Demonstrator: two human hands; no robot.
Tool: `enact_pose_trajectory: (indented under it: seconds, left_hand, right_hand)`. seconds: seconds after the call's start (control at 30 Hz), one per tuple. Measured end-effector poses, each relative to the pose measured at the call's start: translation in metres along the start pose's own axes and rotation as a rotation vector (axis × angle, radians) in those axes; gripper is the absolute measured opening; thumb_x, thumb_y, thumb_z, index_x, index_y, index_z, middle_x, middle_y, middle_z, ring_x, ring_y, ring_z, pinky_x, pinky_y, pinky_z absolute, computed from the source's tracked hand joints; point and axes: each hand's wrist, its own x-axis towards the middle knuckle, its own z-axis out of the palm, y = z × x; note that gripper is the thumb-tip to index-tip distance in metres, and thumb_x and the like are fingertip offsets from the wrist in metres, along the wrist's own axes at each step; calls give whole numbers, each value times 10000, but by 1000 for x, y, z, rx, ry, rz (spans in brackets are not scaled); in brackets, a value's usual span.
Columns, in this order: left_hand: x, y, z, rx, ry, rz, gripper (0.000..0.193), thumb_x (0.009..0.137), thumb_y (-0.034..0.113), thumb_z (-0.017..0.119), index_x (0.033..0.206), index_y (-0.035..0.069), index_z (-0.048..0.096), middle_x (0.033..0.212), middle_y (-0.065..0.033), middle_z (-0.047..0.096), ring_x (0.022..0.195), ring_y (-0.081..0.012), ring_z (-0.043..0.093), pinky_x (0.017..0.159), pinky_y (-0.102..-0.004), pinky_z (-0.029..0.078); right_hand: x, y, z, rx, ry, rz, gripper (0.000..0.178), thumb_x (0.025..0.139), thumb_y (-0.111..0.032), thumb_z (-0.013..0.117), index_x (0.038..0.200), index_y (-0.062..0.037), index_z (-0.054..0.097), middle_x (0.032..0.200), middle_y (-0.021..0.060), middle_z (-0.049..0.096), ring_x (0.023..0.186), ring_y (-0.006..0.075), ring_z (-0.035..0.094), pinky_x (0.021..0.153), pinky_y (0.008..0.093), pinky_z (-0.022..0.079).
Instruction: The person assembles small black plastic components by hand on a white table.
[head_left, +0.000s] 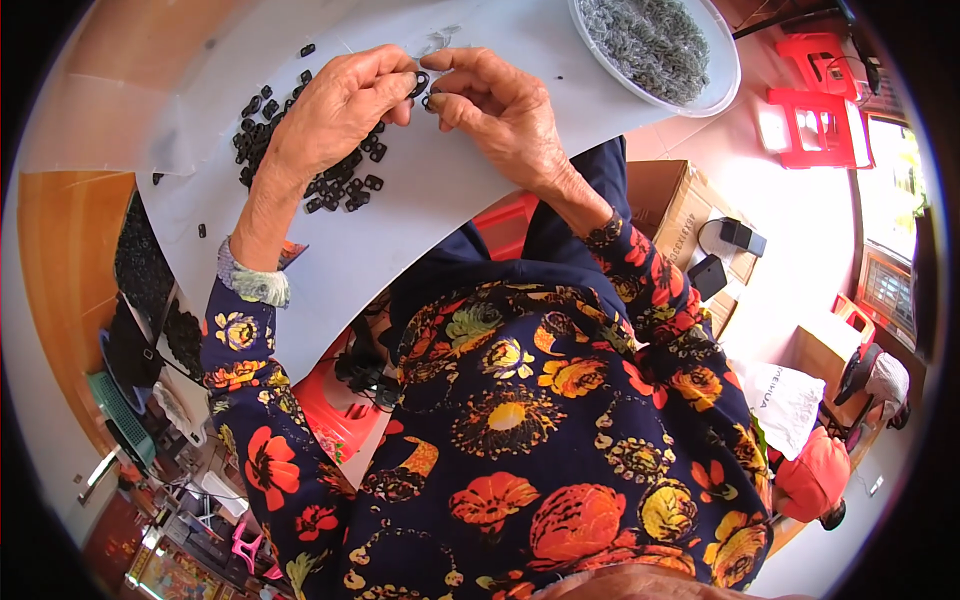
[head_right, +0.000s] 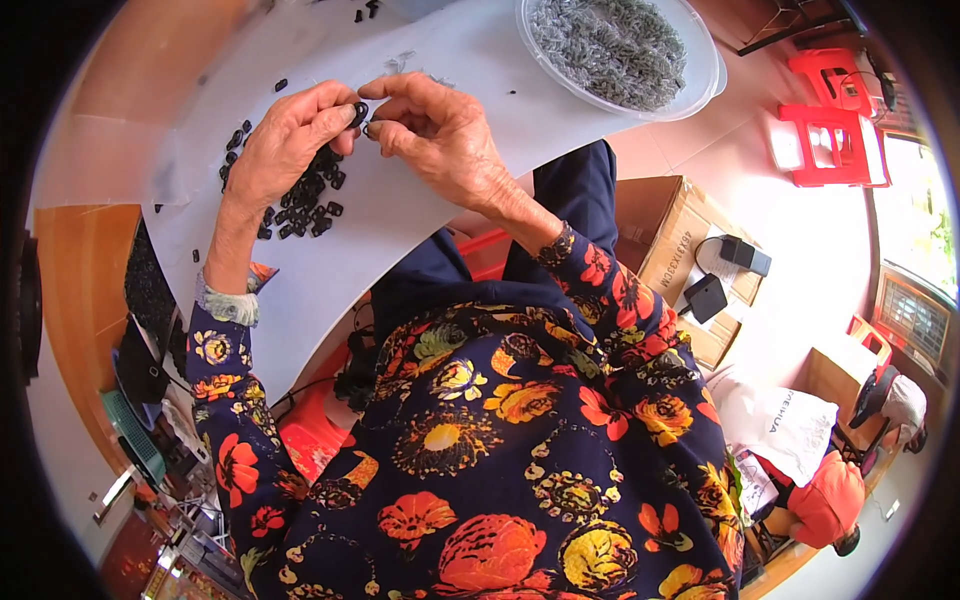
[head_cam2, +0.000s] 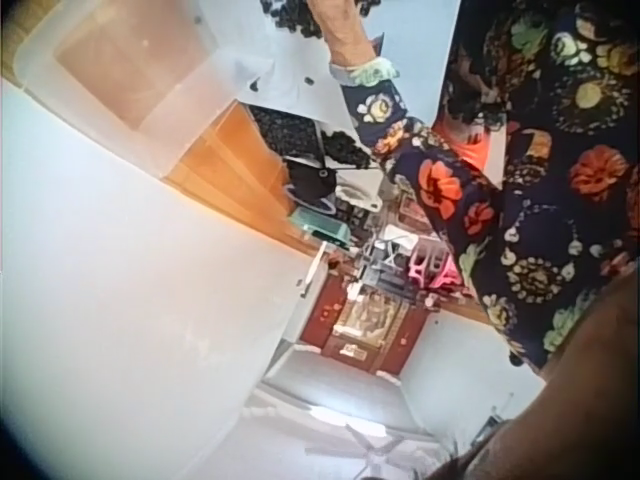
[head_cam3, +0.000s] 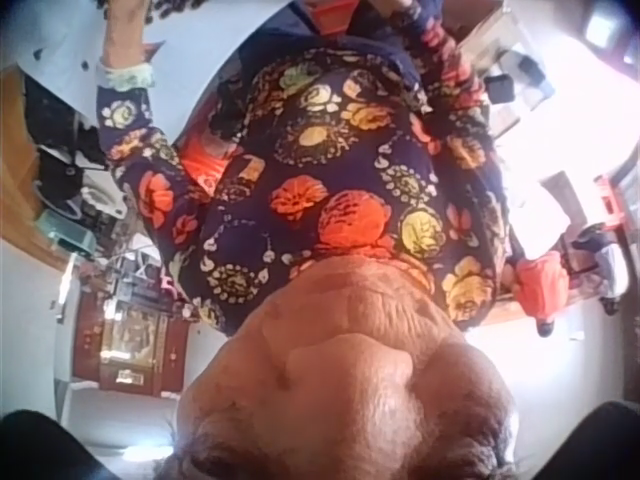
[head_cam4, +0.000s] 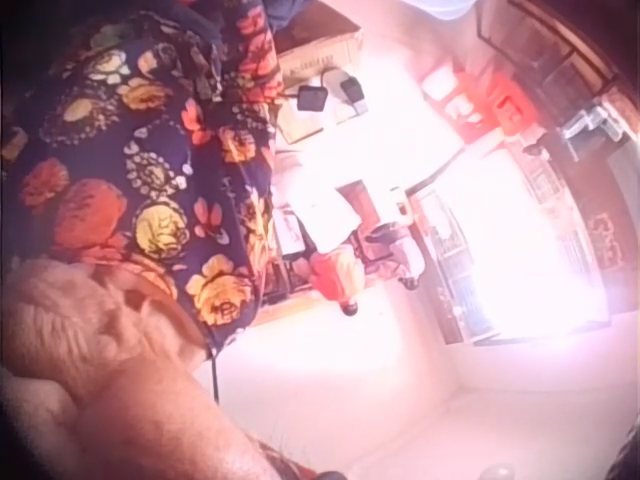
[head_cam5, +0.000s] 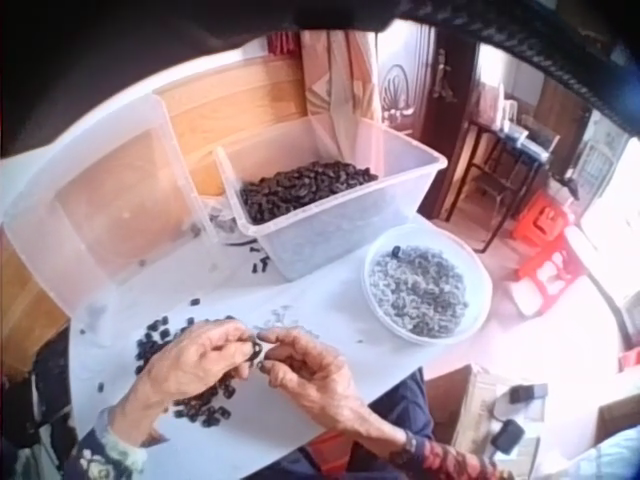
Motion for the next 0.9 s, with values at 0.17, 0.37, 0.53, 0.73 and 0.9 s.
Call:
enact_pose_trajectory:
  seconds: [0.17,0.37,0.53,0.73,0.9]
  left_hand:
    - [7,1,-3,213,-113,27,243,920,247,492,831,30,558,630,-3,533,589,-84,446,562,-262,373]
    - [3,-2,12,-33,66,103,311,959,291,462,826,22,546,640,-20,538,608,-92,456,600,-261,402]
    - [-8,-9,36,-48,194,116,360,978,331,460,867,-1,544,643,-13,525,614,-93,461,601,-259,406]
    - [-10,-16,52,-89,399,152,248,971,220,489,877,0,552,628,10,447,591,-70,414,527,-233,374]
    - [-10,-26,56,-156,416,146,244,968,213,490,880,-8,545,618,15,407,585,-60,381,515,-235,363]
  right_hand:
    - [1,2,2,-19,-1,-15,277,878,-12,568,1154,4,573,842,20,624,733,63,561,711,216,484]
    - [0,1,0,-11,79,-24,270,879,-20,563,1147,10,574,847,25,631,746,69,564,707,227,487]
    - [-1,-1,0,1,76,-40,260,879,-26,566,1135,20,571,845,36,636,751,77,571,720,239,494]
    - [0,0,1,-14,53,-26,276,864,-25,601,1135,25,571,835,38,637,742,86,583,730,241,503]
    - [0,5,-1,-145,-14,0,355,833,-20,674,1172,6,571,888,23,624,789,96,593,759,229,496]
